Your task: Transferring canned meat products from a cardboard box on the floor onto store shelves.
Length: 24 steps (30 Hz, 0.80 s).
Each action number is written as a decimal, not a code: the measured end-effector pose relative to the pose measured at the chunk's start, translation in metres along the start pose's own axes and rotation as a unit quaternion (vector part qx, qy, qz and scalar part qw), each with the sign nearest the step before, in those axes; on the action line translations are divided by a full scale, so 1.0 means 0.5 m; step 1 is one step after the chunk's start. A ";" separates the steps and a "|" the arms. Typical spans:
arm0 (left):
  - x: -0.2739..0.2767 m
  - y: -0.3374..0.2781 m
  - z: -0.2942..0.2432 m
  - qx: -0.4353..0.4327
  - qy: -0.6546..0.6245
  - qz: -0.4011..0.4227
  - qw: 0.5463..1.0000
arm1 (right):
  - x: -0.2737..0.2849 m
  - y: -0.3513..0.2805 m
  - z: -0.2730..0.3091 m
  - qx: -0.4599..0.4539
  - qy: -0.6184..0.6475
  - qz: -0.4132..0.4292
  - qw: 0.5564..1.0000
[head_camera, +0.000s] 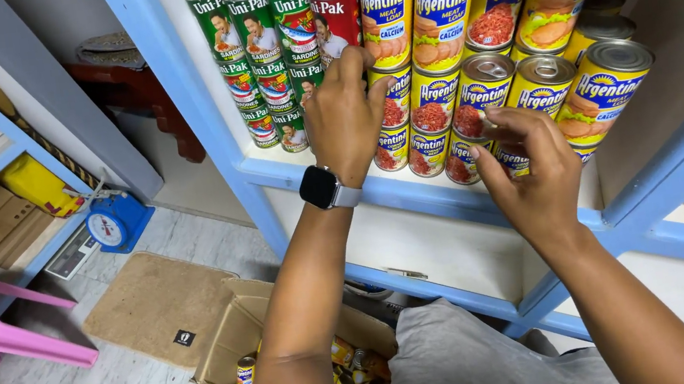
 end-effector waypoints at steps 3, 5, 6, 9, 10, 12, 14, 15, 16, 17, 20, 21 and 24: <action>-0.003 -0.004 0.000 -0.029 0.017 -0.030 0.999 | 0.008 -0.013 -0.008 -0.017 0.006 -0.005 1.000; -0.005 -0.006 -0.001 -0.036 0.011 -0.040 0.998 | 0.012 -0.020 -0.011 -0.028 0.008 -0.007 1.000; -0.005 -0.006 -0.002 -0.023 0.005 -0.031 0.999 | 0.014 -0.023 -0.011 -0.028 0.007 -0.006 1.000; -0.006 -0.006 0.000 -0.016 0.000 -0.025 1.000 | 0.014 -0.029 -0.010 -0.033 0.008 -0.006 0.999; -0.007 -0.006 0.001 -0.022 0.001 -0.027 0.999 | 0.015 -0.031 -0.009 -0.038 0.011 -0.006 0.999; -0.006 -0.007 0.001 -0.031 0.004 -0.031 0.999 | 0.015 -0.035 -0.004 -0.035 0.007 -0.003 0.999; 0.000 -0.014 -0.003 -0.040 0.007 -0.035 0.999 | 0.015 -0.043 0.001 -0.033 0.003 0.001 0.999; 0.007 -0.019 -0.008 -0.049 0.007 -0.045 0.998 | 0.014 -0.048 0.003 -0.050 0.006 0.014 0.999; 0.013 -0.024 -0.012 -0.059 0.008 -0.055 0.997 | 0.012 -0.054 0.005 -0.067 0.010 0.026 0.997; 0.020 -0.040 -0.012 -0.056 0.007 -0.054 0.997 | 0.012 -0.060 0.007 -0.068 0.009 0.029 0.997; 0.039 -0.106 -0.001 -0.021 -0.050 -0.027 0.998 | 0.005 -0.081 0.012 -0.003 -0.007 0.081 0.997; 0.048 -0.145 0.008 -0.014 -0.057 -0.019 0.998 | 0.000 -0.093 0.012 -0.009 -0.040 0.120 0.992; 0.053 -0.310 0.085 0.045 -0.057 0.008 0.997 | -0.014 -0.141 -0.012 -0.002 -0.128 0.207 0.970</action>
Point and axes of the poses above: each hand's wrist, its own y-axis towards the middle knuckle, its own x-axis out of the back of the hand, z = x × y, the point moved 1 cm from there along y, towards the middle knuckle, and after that the axes turned 10 degrees about x, right-handed, at the moved point
